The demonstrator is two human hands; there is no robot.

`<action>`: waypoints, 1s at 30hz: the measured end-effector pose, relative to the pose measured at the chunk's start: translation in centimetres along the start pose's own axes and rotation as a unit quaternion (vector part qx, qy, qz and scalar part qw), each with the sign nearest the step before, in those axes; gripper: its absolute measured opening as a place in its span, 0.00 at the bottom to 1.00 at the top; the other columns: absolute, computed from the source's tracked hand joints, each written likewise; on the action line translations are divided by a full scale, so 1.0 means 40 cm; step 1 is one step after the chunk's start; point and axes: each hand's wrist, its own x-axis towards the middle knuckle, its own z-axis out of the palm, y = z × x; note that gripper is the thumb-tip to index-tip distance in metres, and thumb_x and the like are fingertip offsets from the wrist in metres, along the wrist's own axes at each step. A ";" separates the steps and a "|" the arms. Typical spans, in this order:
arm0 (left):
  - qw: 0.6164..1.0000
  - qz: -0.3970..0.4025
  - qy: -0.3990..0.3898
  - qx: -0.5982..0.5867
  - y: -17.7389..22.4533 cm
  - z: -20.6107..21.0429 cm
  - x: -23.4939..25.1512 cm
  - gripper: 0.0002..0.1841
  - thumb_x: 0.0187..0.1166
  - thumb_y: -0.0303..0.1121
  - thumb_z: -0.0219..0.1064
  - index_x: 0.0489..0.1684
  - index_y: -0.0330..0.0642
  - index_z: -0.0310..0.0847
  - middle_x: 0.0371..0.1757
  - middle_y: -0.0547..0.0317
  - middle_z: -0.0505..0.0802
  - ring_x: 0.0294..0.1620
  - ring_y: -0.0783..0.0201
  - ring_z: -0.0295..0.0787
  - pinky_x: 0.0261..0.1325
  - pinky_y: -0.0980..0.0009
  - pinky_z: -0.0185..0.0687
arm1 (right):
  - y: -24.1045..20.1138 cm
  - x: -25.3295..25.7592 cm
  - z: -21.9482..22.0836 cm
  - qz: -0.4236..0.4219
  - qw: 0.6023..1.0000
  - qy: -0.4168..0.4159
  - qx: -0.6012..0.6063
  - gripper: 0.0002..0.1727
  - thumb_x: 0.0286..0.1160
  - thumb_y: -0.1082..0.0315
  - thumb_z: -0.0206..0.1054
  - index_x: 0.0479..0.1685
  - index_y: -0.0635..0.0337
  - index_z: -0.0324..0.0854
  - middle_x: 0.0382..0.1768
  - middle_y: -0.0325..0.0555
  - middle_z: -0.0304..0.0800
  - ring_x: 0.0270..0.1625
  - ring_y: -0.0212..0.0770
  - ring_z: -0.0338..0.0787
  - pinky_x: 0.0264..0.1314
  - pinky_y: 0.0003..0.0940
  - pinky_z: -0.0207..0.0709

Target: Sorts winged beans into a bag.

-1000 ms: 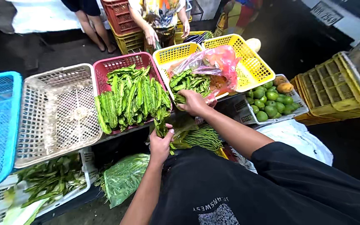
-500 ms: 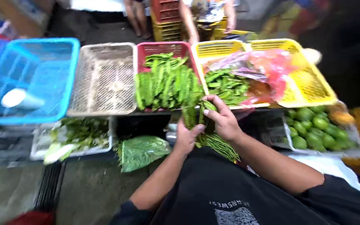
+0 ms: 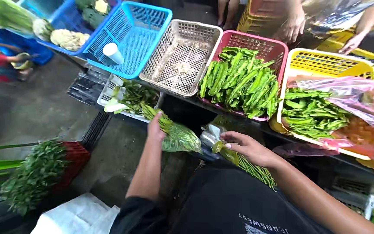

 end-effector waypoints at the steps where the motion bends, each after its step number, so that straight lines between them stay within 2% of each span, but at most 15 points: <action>1: 1.000 0.019 0.011 0.009 0.027 -0.058 0.098 0.32 0.76 0.51 0.74 0.75 0.44 0.75 0.59 0.46 0.92 0.56 0.52 0.91 0.56 0.48 0.90 | 0.001 -0.008 -0.010 -0.004 1.000 -0.003 0.000 0.26 0.82 0.54 0.65 0.74 0.58 0.78 0.67 0.46 0.86 0.66 0.36 0.87 0.71 0.36 0.82; 3: 0.994 0.060 0.044 0.076 0.083 -0.135 0.230 0.39 0.71 0.60 0.74 0.79 0.46 0.73 0.65 0.44 0.90 0.61 0.48 0.90 0.58 0.43 0.90 | 0.004 -0.044 -0.040 -0.012 1.000 0.013 -0.016 0.24 0.84 0.55 0.65 0.73 0.58 0.78 0.66 0.46 0.87 0.66 0.35 0.87 0.73 0.36 0.80; 4: 0.986 0.083 0.058 0.132 0.117 -0.120 0.244 0.38 0.77 0.57 0.71 0.82 0.43 0.69 0.68 0.41 0.87 0.64 0.46 0.88 0.60 0.42 0.88 | 0.012 -0.072 -0.062 -0.017 0.999 0.038 -0.026 0.23 0.84 0.56 0.65 0.73 0.58 0.79 0.65 0.46 0.88 0.65 0.35 0.88 0.73 0.36 0.80; 5: 0.974 0.119 0.065 0.184 0.149 -0.083 0.235 0.34 0.81 0.52 0.67 0.82 0.40 0.68 0.68 0.42 0.87 0.61 0.50 0.88 0.58 0.46 0.87 | 0.022 -0.104 -0.090 -0.022 0.997 0.068 -0.033 0.22 0.85 0.57 0.65 0.72 0.58 0.80 0.64 0.47 0.89 0.65 0.35 0.88 0.73 0.36 0.81; 7: 0.944 0.218 0.054 0.243 0.217 0.013 0.116 0.27 0.88 0.42 0.59 0.81 0.37 0.65 0.63 0.48 0.84 0.53 0.62 0.84 0.54 0.60 0.84 | 0.046 -0.176 -0.149 -0.022 0.989 0.143 -0.015 0.21 0.85 0.58 0.65 0.71 0.59 0.81 0.63 0.47 0.89 0.63 0.35 0.89 0.72 0.36 0.81; 9: 0.893 0.379 -0.002 0.241 0.229 0.126 -0.064 0.21 0.88 0.30 0.56 0.74 0.26 0.66 0.54 0.51 0.85 0.45 0.70 0.86 0.52 0.71 0.86 | 0.081 -0.256 -0.196 -0.013 0.971 0.239 0.031 0.21 0.85 0.58 0.64 0.70 0.60 0.81 0.63 0.48 0.90 0.63 0.37 0.90 0.71 0.38 0.82; 11: 0.813 0.520 -0.124 0.231 0.163 0.257 -0.248 0.13 0.85 0.21 0.58 0.61 0.20 0.72 0.47 0.56 0.88 0.45 0.75 0.88 0.54 0.73 0.87 | 0.131 -0.341 -0.231 -0.012 0.937 0.342 0.066 0.20 0.85 0.60 0.63 0.68 0.60 0.82 0.60 0.49 0.91 0.59 0.39 0.92 0.66 0.40 0.86; 12: 0.775 0.547 -0.217 0.229 0.108 0.328 -0.320 0.09 0.83 0.22 0.61 0.55 0.26 0.77 0.46 0.62 0.91 0.47 0.75 0.90 0.56 0.73 0.89 | 0.157 -0.385 -0.250 -0.018 0.916 0.394 0.069 0.18 0.85 0.61 0.64 0.66 0.60 0.83 0.57 0.49 0.92 0.56 0.39 0.93 0.62 0.40 0.87; 13: 0.745 0.533 -0.315 0.249 0.047 0.401 -0.381 0.09 0.82 0.26 0.64 0.53 0.32 0.81 0.48 0.66 0.93 0.50 0.75 0.91 0.58 0.71 0.89 | 0.180 -0.426 -0.270 -0.021 0.895 0.441 0.064 0.16 0.85 0.62 0.64 0.63 0.60 0.84 0.55 0.48 0.93 0.54 0.39 0.93 0.60 0.40 0.88; 15: 0.661 0.472 -0.463 0.355 -0.073 0.556 -0.472 0.17 0.78 0.36 0.71 0.57 0.33 0.86 0.54 0.55 0.94 0.57 0.65 0.92 0.63 0.63 0.89 | 0.219 -0.498 -0.303 -0.014 0.853 0.520 0.040 0.13 0.84 0.64 0.66 0.60 0.58 0.86 0.52 0.46 0.94 0.51 0.38 0.93 0.59 0.42 0.88; 17: 0.556 0.445 -0.508 0.485 -0.173 0.719 -0.524 0.24 0.75 0.45 0.75 0.63 0.39 0.87 0.60 0.51 0.93 0.65 0.58 0.89 0.71 0.54 0.83 | 0.256 -0.552 -0.331 -0.002 0.821 0.570 0.016 0.13 0.83 0.65 0.68 0.60 0.57 0.86 0.53 0.46 0.93 0.55 0.38 0.93 0.63 0.45 0.87; 19: 0.477 0.409 -0.494 0.601 -0.254 0.889 -0.542 0.33 0.73 0.53 0.76 0.74 0.42 0.80 0.69 0.46 0.88 0.73 0.48 0.83 0.76 0.43 0.77 | 0.284 -0.588 -0.346 -0.003 0.803 0.596 0.014 0.14 0.82 0.64 0.68 0.61 0.57 0.86 0.55 0.46 0.93 0.57 0.38 0.93 0.64 0.45 0.86; 22: 0.433 0.387 -0.418 0.699 -0.396 1.086 -0.495 0.52 0.62 0.62 0.80 0.85 0.38 0.67 0.76 0.36 0.81 0.76 0.37 0.78 0.75 0.34 0.74 | 0.325 -0.615 -0.355 -0.025 0.808 0.588 0.027 0.15 0.82 0.63 0.68 0.63 0.56 0.85 0.58 0.44 0.92 0.58 0.35 0.92 0.64 0.39 0.88; 25: 0.385 0.323 -0.353 0.789 -0.508 1.133 -0.474 0.70 0.49 0.69 0.84 0.92 0.34 0.51 0.81 0.27 0.74 0.74 0.29 0.79 0.70 0.28 0.75 | 0.361 -0.637 -0.362 -0.036 0.829 0.557 0.041 0.19 0.81 0.63 0.69 0.68 0.55 0.83 0.64 0.44 0.90 0.60 0.35 0.92 0.63 0.37 0.88; 30: 0.351 0.343 -0.300 0.818 -0.564 1.091 -0.562 0.62 0.48 0.58 0.89 0.86 0.33 0.60 0.74 0.25 0.79 0.70 0.27 0.80 0.64 0.29 0.78 | 0.423 -0.665 -0.411 -0.021 0.859 0.506 0.071 0.21 0.82 0.63 0.68 0.71 0.56 0.81 0.67 0.47 0.88 0.64 0.38 0.90 0.65 0.40 0.86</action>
